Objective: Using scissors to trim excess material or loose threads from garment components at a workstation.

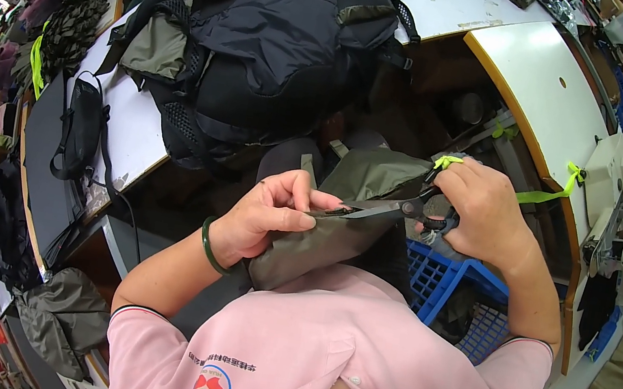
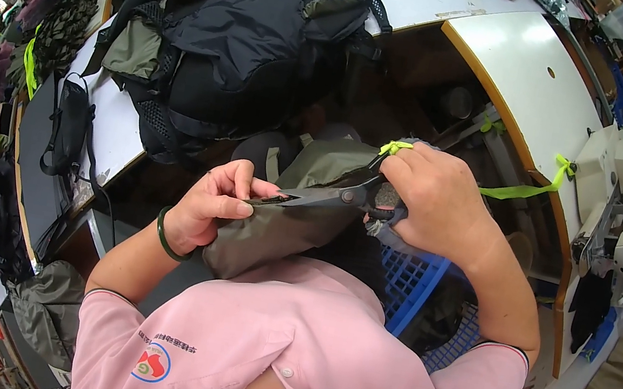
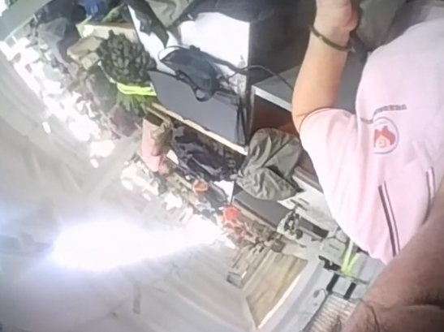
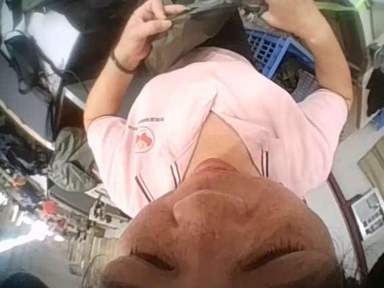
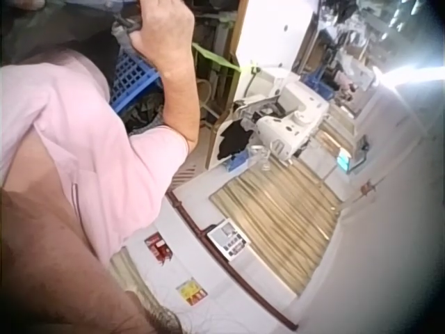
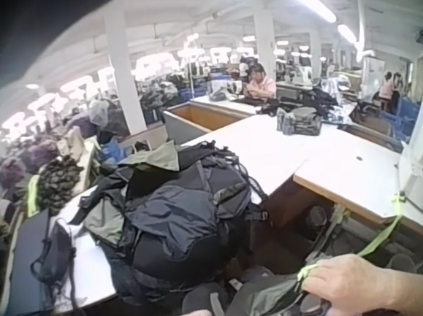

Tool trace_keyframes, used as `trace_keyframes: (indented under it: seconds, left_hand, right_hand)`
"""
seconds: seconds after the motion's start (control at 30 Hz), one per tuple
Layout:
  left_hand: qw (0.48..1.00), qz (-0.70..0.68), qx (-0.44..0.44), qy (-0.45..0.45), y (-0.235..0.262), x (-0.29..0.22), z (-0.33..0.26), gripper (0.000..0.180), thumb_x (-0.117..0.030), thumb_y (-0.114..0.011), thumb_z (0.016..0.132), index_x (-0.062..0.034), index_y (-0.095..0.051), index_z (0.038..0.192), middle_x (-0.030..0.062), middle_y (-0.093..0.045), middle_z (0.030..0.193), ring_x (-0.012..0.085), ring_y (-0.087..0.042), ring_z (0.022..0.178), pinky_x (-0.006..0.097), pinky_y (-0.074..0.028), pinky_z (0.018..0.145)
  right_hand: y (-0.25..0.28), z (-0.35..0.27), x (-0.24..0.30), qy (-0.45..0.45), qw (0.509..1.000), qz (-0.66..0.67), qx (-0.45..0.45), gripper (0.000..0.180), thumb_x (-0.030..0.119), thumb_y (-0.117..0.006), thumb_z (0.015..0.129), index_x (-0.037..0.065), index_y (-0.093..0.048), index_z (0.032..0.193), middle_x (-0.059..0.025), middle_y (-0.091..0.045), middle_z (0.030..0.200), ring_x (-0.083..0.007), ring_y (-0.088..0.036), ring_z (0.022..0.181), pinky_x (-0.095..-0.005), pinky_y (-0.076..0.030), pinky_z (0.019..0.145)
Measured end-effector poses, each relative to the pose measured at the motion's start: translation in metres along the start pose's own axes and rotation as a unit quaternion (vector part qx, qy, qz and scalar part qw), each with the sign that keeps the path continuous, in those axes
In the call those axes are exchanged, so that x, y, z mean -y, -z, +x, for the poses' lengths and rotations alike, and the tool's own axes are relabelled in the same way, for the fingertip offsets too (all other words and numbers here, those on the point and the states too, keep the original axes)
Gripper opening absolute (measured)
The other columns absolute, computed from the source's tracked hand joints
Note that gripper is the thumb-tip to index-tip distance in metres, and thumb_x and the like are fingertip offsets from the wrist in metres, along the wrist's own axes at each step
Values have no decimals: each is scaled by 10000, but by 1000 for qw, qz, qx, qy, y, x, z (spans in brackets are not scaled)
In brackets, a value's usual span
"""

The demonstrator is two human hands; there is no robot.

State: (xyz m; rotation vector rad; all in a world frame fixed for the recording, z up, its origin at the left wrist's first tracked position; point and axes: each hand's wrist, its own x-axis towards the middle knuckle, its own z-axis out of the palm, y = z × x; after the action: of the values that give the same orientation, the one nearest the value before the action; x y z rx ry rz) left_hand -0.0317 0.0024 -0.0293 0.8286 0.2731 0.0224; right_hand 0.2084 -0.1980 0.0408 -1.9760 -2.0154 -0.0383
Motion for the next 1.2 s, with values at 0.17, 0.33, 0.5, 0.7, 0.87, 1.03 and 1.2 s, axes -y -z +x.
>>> trace_keyframes:
  seconds: [0.17,0.33,0.5,0.7,0.87,1.03,1.2]
  left_hand:
    - [999,42,12,-8,2,3,2,186,0,-713,808,-82,-547,788,171,-691,1136,169,-630,1092,272,-462,921]
    - [999,36,19,1,2,2,3,193,-6,-722,807,-83,-547,785,180,-691,1130,174,-631,1092,283,-460,935]
    - [999,27,31,-1,5,6,3,193,2,-724,800,-82,-550,791,189,-690,1138,173,-634,1087,295,-464,955]
    - [998,45,49,0,7,7,2,195,14,-723,792,-84,-555,804,198,-688,1159,168,-639,1074,310,-465,978]
    - [997,61,45,-8,5,3,4,212,19,-712,799,-87,-529,792,202,-684,1172,171,-640,1076,309,-474,975]
    - [998,50,44,13,-6,-2,9,214,5,-719,801,-88,-526,791,198,-678,1188,168,-636,1077,307,-476,960]
    - [995,77,53,-18,4,3,9,199,-1,-729,801,-82,-548,794,179,-679,1184,159,-634,1044,299,-473,946]
  right_hand:
    - [5,3,-1,-9,995,58,78,248,109,-723,644,45,-588,842,-117,-624,795,-319,-637,802,-409,-524,691]
    - [7,7,-2,-2,994,62,85,211,110,-713,648,50,-577,798,-116,-620,767,-327,-639,769,-412,-519,665]
    - [5,8,-5,-3,991,82,108,177,103,-707,648,45,-574,748,-121,-603,716,-330,-640,729,-412,-512,641]
    - [2,7,-7,-7,988,77,131,161,90,-711,651,46,-572,718,-115,-599,693,-325,-639,695,-409,-508,628]
    - [2,10,-5,-41,985,147,84,213,115,-767,659,43,-587,748,-95,-601,693,-321,-629,667,-393,-501,625]
    - [2,21,10,-81,971,220,45,320,218,-832,673,43,-597,800,-86,-607,735,-316,-625,699,-388,-497,627]
    - [-3,26,11,11,990,134,35,348,225,-830,645,52,-590,828,-89,-609,775,-307,-629,763,-389,-506,663]
